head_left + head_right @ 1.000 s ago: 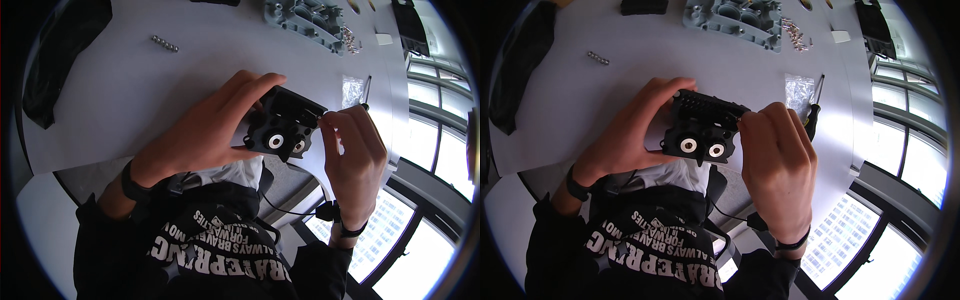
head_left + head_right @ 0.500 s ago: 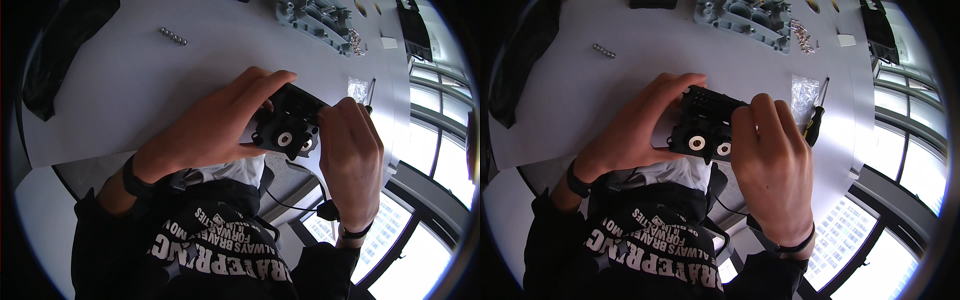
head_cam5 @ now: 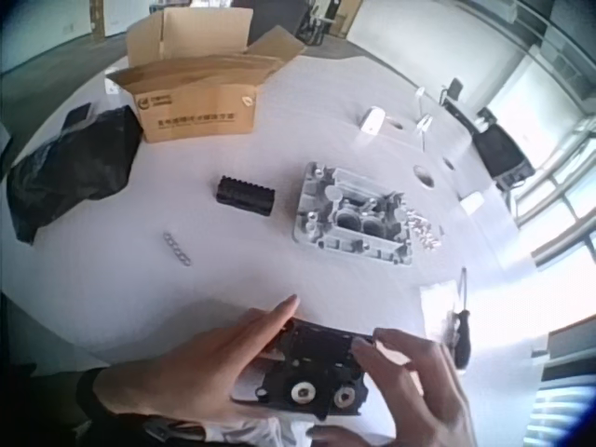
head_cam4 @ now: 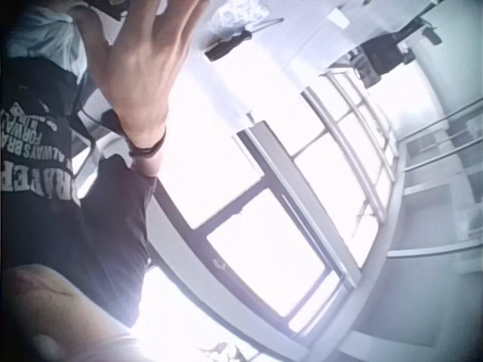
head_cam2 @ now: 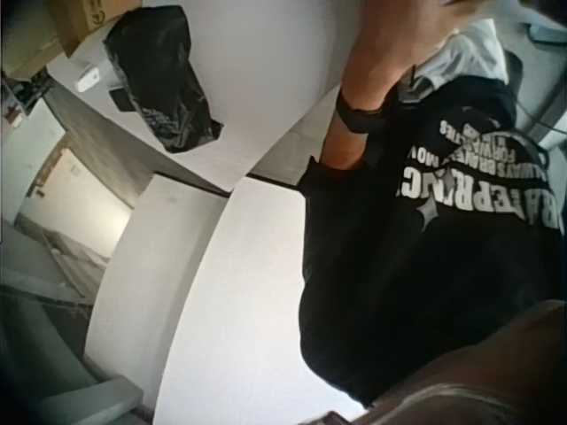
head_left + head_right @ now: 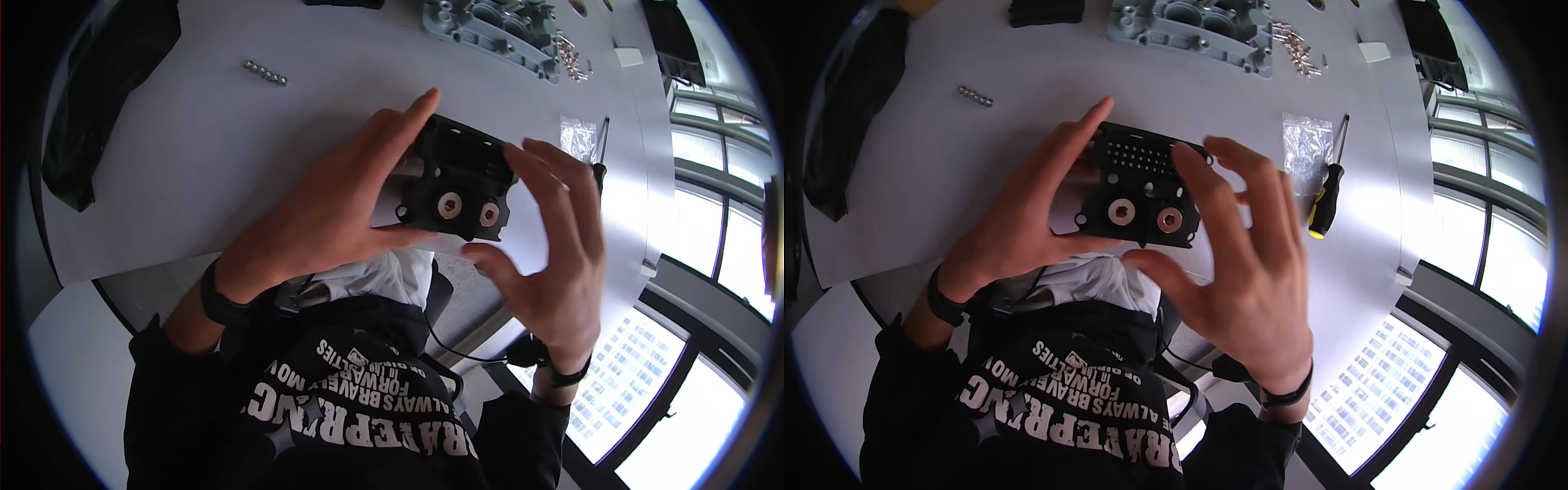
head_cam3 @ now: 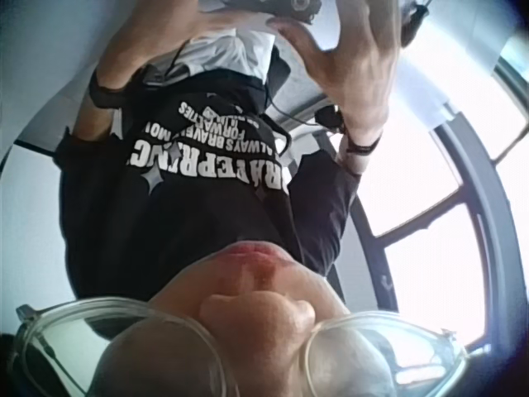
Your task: The person places small metal pins into the holes of a black plastic component by hand and then fits a black perforated cover onto the unit.
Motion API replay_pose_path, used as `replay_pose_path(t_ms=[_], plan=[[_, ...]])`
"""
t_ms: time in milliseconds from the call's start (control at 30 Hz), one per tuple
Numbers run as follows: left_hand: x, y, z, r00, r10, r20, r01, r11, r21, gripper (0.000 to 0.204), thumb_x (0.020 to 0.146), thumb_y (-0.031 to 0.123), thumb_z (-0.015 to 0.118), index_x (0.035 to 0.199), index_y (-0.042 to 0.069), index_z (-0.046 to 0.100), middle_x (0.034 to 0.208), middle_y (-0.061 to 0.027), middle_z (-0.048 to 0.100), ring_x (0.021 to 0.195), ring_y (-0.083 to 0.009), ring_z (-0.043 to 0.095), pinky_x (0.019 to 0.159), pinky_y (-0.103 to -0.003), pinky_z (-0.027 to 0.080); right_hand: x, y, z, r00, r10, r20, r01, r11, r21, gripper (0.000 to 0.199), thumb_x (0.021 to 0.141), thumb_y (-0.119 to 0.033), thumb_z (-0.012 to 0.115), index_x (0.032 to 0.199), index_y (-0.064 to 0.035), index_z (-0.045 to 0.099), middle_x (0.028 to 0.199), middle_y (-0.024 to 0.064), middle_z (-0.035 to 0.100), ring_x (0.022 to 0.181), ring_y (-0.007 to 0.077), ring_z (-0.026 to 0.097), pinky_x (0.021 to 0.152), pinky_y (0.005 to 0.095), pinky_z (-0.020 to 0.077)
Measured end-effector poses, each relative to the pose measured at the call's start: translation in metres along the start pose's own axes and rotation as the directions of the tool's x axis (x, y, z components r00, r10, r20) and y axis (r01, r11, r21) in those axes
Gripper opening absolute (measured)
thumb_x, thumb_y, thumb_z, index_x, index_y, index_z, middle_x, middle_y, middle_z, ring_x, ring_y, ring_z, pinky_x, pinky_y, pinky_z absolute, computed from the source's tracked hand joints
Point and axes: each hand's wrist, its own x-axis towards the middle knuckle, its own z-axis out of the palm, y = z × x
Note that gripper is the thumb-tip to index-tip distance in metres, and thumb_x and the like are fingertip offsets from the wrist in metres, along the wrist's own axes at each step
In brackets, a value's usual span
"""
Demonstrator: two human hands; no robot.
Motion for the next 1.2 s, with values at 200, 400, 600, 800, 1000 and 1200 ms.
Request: replay_pose_path(t_ms=[200,400,600,800,1000,1200], plan=[[-0.008,0.029,-0.009,0.998,-0.057,-0.031,0.061,0.988,0.140,0.110,0.073,0.014,0.090,0.161,0.008,0.025,0.152,-0.0181,0.045,0.134,-0.0309,0.051,0.104,-0.041,0.050,-0.010,0.006,0.022,0.998,0.012,-0.061,-0.012,1.000,0.001,0.077,0.065,-0.032,0.092,0.132,-0.0065,0.065,0.142,0.0130,0.055,0.122,0.0347,0.058,0.092,0.0449,0.0557],[-0.025,0.079,-0.029,0.966,-0.138,0.217,0.132,0.990,0.042,0.023,0.081,0.010,0.081,0.088,0.003,0.060,0.081,-0.0065,0.058,0.073,-0.0195,0.063,0.067,-0.035,0.052,-0.013,0.013,0.023,0.992,-0.053,-0.113,0.054,0.998,0.010,0.068,0.068,-0.024,0.091,0.128,-0.0059,0.066,0.142,0.0121,0.055,0.115,0.0330,0.058,0.087,0.0421,0.0559],[-0.057,0.033,0.005,0.632,-0.418,0.653,0.376,0.902,0.213,0.015,0.097,0.015,0.064,0.093,0.001,0.062,0.085,-0.0115,0.067,0.078,-0.0275,0.068,0.072,-0.039,0.053,-0.013,0.018,0.026,0.981,-0.131,-0.140,0.134,0.991,0.011,0.058,0.072,-0.018,0.088,0.123,-0.0018,0.064,0.134,0.0176,0.055,0.115,0.0367,0.057,0.090,0.0430,0.0550],[-0.068,-0.026,0.013,0.779,-0.572,0.256,0.522,0.818,0.242,0.021,0.101,0.017,0.057,0.105,-0.001,0.066,0.096,-0.0135,0.072,0.083,-0.0311,0.069,0.080,-0.040,0.054,-0.015,0.017,0.029,0.982,-0.128,-0.141,0.130,0.992,0.003,0.061,0.072,-0.014,0.086,0.127,-0.0040,0.062,0.135,0.0162,0.055,0.117,0.0362,0.057,0.091,0.0419,0.0552],[-0.080,-0.087,0.010,0.948,-0.301,-0.103,0.317,0.921,0.228,0.021,0.098,0.012,0.058,0.111,-0.003,0.066,0.106,-0.0182,0.070,0.092,-0.0329,0.068,0.082,-0.042,0.054,-0.019,0.020,0.030,0.990,-0.065,-0.124,0.066,0.998,-0.002,0.061,0.076,-0.008,0.085,0.133,-0.0083,0.063,0.141,0.0116,0.055,0.117,0.0315,0.059,0.088,0.0413,0.0600],[-0.069,-0.094,0.008,0.939,-0.335,-0.073,0.342,0.897,0.280,0.021,0.098,0.012,0.058,0.111,-0.003,0.066,0.105,-0.0187,0.070,0.093,-0.0331,0.068,0.083,-0.042,0.054,-0.021,0.021,0.033,0.975,-0.129,-0.181,0.128,0.992,-0.015,0.066,0.068,-0.007,0.088,0.130,-0.0106,0.067,0.139,0.0107,0.056,0.122,0.0326,0.058,0.091,0.0406,0.0596]])
